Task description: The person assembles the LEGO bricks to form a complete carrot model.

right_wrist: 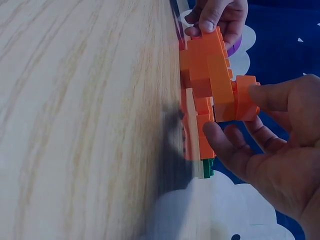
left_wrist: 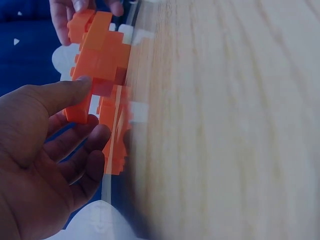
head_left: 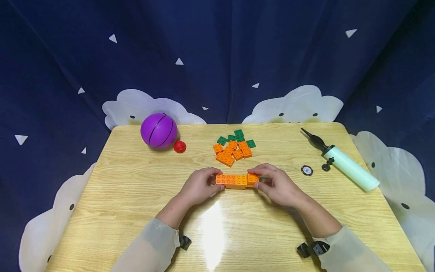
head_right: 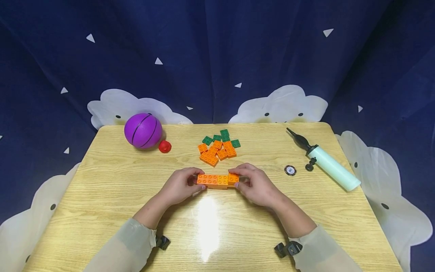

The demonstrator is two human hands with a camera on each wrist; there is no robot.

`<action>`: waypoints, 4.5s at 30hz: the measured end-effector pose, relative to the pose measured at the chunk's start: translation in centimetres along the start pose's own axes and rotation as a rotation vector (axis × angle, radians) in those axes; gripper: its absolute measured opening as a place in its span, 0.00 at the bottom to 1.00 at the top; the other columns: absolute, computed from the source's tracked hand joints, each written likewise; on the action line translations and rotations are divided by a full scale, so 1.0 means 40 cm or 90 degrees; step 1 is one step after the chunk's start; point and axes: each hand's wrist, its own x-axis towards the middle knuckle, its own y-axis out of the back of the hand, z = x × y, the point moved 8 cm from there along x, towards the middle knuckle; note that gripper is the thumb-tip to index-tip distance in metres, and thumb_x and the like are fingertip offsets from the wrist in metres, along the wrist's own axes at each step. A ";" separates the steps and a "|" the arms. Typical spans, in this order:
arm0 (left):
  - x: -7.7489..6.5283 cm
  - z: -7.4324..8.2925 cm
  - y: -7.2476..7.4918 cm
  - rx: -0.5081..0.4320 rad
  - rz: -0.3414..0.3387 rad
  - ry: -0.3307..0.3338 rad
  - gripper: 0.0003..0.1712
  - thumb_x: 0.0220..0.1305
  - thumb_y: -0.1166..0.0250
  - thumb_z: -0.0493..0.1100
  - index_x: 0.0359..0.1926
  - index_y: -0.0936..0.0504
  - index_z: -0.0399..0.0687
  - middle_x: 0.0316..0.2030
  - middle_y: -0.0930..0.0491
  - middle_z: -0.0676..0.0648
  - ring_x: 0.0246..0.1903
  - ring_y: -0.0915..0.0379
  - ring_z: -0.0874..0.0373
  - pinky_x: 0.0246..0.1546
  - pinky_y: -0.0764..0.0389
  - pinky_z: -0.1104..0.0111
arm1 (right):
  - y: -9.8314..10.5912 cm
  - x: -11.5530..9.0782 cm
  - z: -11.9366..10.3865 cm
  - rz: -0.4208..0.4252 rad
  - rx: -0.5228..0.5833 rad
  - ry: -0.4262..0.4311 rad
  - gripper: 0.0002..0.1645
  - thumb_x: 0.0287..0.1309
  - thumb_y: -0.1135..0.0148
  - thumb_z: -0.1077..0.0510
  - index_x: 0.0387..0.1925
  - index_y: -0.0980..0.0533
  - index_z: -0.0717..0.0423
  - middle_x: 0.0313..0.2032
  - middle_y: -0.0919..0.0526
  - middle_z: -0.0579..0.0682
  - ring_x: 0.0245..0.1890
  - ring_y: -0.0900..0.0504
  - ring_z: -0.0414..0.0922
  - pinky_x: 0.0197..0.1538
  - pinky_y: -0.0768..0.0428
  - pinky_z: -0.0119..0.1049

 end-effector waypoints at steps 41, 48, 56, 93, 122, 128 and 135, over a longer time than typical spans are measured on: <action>0.004 -0.003 -0.001 -0.021 -0.002 0.002 0.22 0.59 0.21 0.49 0.53 0.14 0.53 0.33 0.19 0.56 0.33 0.24 0.60 0.38 0.21 0.66 | -0.022 0.003 0.038 -0.021 0.061 -0.036 0.26 0.65 0.29 0.61 0.64 0.19 0.47 0.59 0.21 0.45 0.61 0.23 0.48 0.63 0.23 0.50; 0.004 -0.002 0.001 -0.016 -0.006 0.006 0.22 0.59 0.21 0.49 0.54 0.14 0.53 0.32 0.20 0.55 0.32 0.26 0.61 0.36 0.22 0.66 | -0.022 0.005 0.041 -0.025 0.070 -0.035 0.27 0.64 0.28 0.60 0.64 0.19 0.46 0.59 0.20 0.45 0.58 0.21 0.47 0.60 0.21 0.48; 0.006 -0.004 -0.002 -0.017 -0.015 0.014 0.22 0.60 0.22 0.50 0.55 0.15 0.54 0.33 0.20 0.57 0.34 0.24 0.59 0.38 0.21 0.66 | -0.014 0.009 0.040 -0.048 0.098 -0.019 0.27 0.64 0.27 0.57 0.64 0.20 0.48 0.59 0.19 0.48 0.53 0.15 0.47 0.55 0.16 0.41; 0.002 -0.007 -0.005 -0.027 -0.012 0.013 0.24 0.60 0.22 0.51 0.56 0.15 0.54 0.35 0.20 0.58 0.36 0.24 0.60 0.39 0.22 0.66 | 0.016 0.124 0.113 0.021 0.039 -0.116 0.23 0.72 0.36 0.48 0.61 0.19 0.55 0.49 0.16 0.49 0.48 0.18 0.48 0.51 0.18 0.46; -0.004 -0.007 -0.005 -0.038 -0.008 0.013 0.23 0.59 0.21 0.50 0.55 0.15 0.54 0.34 0.20 0.56 0.34 0.25 0.58 0.37 0.22 0.65 | 0.005 0.215 0.145 0.050 -0.083 -0.117 0.28 0.64 0.28 0.58 0.64 0.22 0.57 0.52 0.23 0.55 0.43 0.25 0.50 0.47 0.25 0.44; -0.002 -0.009 -0.005 -0.037 -0.010 0.014 0.24 0.60 0.22 0.50 0.56 0.15 0.54 0.35 0.20 0.56 0.35 0.25 0.58 0.37 0.22 0.64 | 0.008 0.221 0.144 0.053 -0.096 -0.106 0.24 0.61 0.27 0.59 0.58 0.19 0.58 0.53 0.21 0.56 0.44 0.23 0.50 0.49 0.22 0.45; 0.003 -0.008 -0.010 -0.038 -0.014 0.011 0.24 0.61 0.22 0.51 0.56 0.16 0.55 0.35 0.21 0.57 0.35 0.25 0.58 0.38 0.22 0.65 | 0.017 0.218 0.143 0.062 -0.120 -0.102 0.17 0.57 0.23 0.60 0.48 0.18 0.57 0.55 0.20 0.55 0.52 0.21 0.53 0.59 0.22 0.49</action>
